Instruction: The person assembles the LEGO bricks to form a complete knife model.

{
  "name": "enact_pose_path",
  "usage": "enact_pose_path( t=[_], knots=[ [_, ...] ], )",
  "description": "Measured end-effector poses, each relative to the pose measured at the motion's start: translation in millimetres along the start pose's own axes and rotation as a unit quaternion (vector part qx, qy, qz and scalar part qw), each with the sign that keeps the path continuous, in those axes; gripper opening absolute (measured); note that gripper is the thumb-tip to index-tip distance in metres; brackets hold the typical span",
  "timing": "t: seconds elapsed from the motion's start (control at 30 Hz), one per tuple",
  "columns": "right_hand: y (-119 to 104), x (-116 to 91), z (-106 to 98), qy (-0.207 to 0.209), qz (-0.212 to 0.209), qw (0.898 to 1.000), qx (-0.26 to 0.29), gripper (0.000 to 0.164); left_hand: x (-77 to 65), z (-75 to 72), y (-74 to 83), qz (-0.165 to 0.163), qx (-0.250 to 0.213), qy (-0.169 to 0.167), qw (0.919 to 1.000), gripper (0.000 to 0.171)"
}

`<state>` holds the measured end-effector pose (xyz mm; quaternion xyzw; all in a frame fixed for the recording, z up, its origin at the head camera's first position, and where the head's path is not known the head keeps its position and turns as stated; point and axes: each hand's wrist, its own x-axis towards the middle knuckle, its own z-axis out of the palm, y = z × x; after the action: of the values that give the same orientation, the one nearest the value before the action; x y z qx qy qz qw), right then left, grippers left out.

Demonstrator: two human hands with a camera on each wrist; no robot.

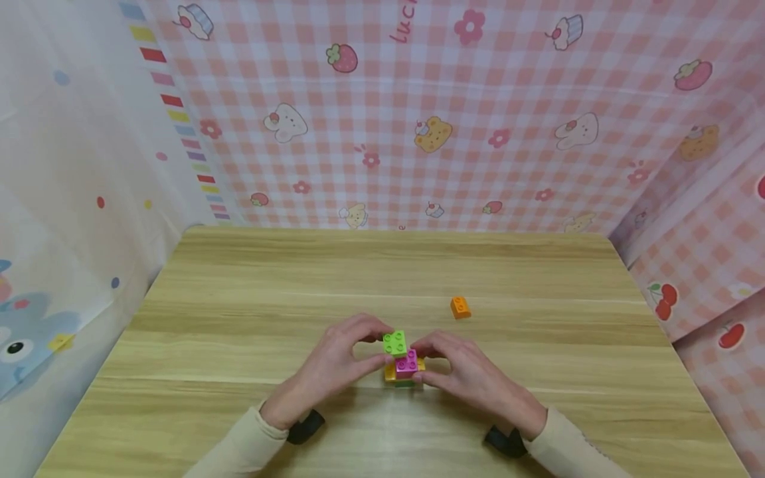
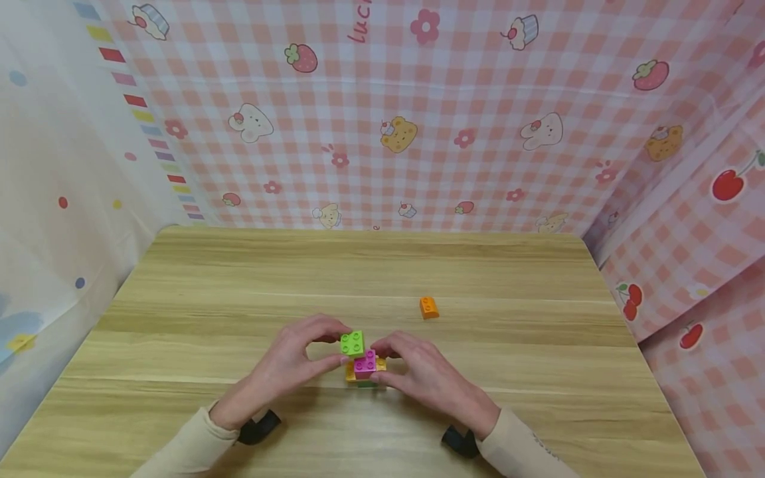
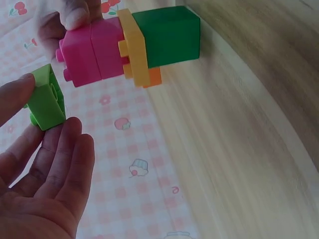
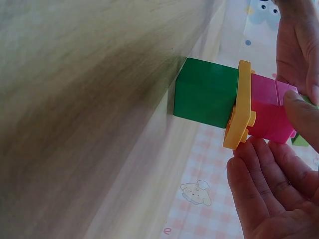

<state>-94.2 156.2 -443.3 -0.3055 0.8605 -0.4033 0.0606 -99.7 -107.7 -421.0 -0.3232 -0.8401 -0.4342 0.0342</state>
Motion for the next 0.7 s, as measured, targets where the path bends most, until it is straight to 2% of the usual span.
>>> enact_pose_path(
  t=[0.27, 0.7],
  knots=[
    [1.6, -0.4, 2.2, 0.008, -0.018, 1.000, -0.004, 0.035, 0.3, 7.3, 1.4, 0.009, 0.003, -0.004, 0.9999, 0.035],
    [1.5, -0.1, 2.2, 0.001, -0.014, 1.000, 0.003, 0.030, 0.5, 12.7, 3.3, 0.014, -0.002, -0.018, 0.9997, 0.033]
  ],
)
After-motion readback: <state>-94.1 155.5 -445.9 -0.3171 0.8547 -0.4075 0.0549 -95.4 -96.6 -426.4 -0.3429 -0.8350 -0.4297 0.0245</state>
